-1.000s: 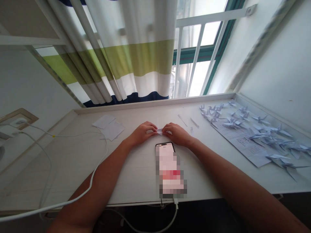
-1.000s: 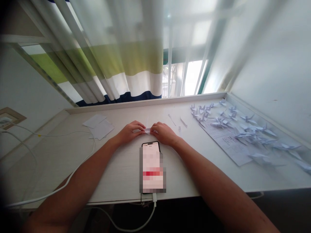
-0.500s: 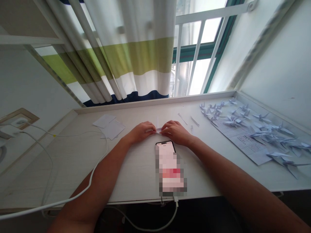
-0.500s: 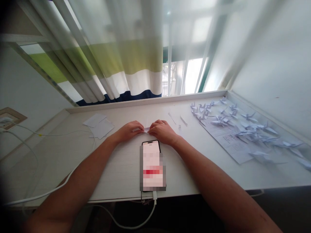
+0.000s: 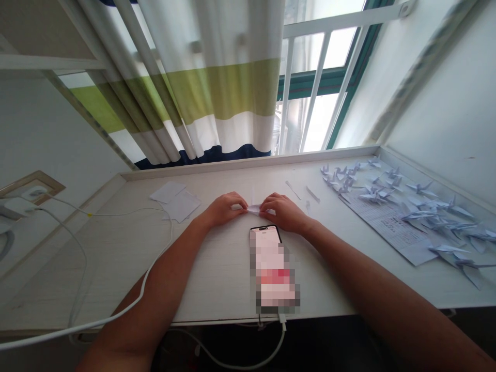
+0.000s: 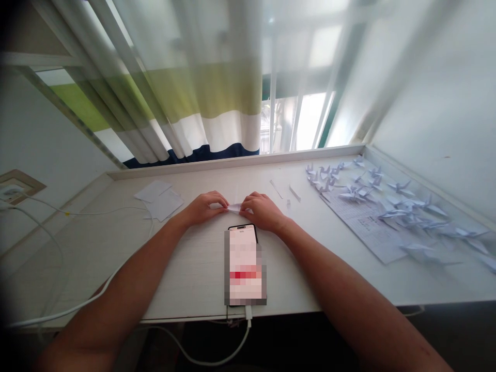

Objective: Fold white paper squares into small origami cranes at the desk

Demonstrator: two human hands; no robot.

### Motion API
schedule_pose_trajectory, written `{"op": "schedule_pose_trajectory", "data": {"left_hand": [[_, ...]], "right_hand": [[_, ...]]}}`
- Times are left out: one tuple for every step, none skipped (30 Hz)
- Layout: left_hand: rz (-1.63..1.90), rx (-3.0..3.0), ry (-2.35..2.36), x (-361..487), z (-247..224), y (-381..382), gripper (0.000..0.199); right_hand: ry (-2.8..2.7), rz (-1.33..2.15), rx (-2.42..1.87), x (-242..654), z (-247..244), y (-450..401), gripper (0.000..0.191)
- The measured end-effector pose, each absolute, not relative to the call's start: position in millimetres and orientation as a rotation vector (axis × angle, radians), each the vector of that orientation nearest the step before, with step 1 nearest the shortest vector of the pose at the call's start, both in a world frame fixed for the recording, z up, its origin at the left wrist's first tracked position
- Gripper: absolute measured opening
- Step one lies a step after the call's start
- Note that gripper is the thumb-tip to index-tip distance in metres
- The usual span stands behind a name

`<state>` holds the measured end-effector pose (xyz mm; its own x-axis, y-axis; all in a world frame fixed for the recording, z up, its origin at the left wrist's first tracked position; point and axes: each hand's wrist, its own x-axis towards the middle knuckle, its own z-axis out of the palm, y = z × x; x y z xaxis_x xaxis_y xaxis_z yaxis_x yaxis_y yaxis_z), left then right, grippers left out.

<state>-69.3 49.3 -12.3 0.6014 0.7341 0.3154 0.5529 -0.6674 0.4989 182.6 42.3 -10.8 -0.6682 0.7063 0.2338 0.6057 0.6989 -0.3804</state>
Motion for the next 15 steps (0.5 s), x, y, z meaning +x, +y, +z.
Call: {"op": "schedule_pose_trajectory", "data": {"left_hand": [[0.711,2.463,1.054,-69.9,-12.6,49.4,0.010],[0.698,2.447,1.065,-70.5,-12.9,49.5,0.010],[0.686,2.435,1.069,-71.0,-13.3,49.5,0.010],[0.675,2.427,1.069,-71.4,-13.8,49.4,0.010],[0.669,2.419,1.070,-71.7,-14.5,49.3,0.010],[0.666,2.405,1.082,-71.7,-15.4,49.2,0.011],[0.667,2.383,1.112,-71.4,-16.5,49.0,0.012],[0.674,2.349,1.159,-70.6,-17.9,48.8,0.013],[0.691,2.300,1.215,-69.4,-19.6,48.6,0.014],[0.718,2.240,1.272,-67.7,-21.4,48.4,0.017],[0.759,2.173,1.316,-65.5,-23.3,48.2,0.021],[0.814,2.092,1.339,-62.8,-25.2,48.0,0.025],[0.872,2.016,1.342,-59.9,-26.9,47.7,0.030],[0.919,1.953,1.339,-56.8,-28.4,47.3,0.032],[0.936,1.902,1.327,-53.7,-29.6,46.6,0.032]], "right_hand": [[-2.540,0.389,-1.024,182.3,-11.0,42.6,0.019],[-2.532,0.395,-1.027,181.9,-11.1,42.9,0.019],[-2.522,0.405,-1.031,181.6,-11.3,43.2,0.018],[-2.504,0.420,-1.041,181.4,-11.5,43.3,0.016],[-2.476,0.442,-1.055,181.2,-11.9,43.4,0.013],[-2.439,0.473,-1.069,181.2,-12.4,43.3,0.011],[-2.397,0.510,-1.077,181.2,-13.0,43.2,0.009],[-2.356,0.545,-1.078,181.3,-13.6,42.9,0.011],[-2.318,0.576,-1.071,181.3,-14.3,42.7,0.017],[-2.287,0.602,-1.062,181.1,-14.9,42.4,0.026],[-2.262,0.621,-1.055,180.8,-15.4,42.1,0.034],[-2.244,0.631,-1.057,180.2,-15.8,41.8,0.041],[-2.231,0.636,-1.071,179.4,-16.2,41.6,0.046],[-2.221,0.638,-1.093,178.6,-16.6,41.5,0.046],[-2.215,0.638,-1.119,177.8,-17.1,41.6,0.044]]}}
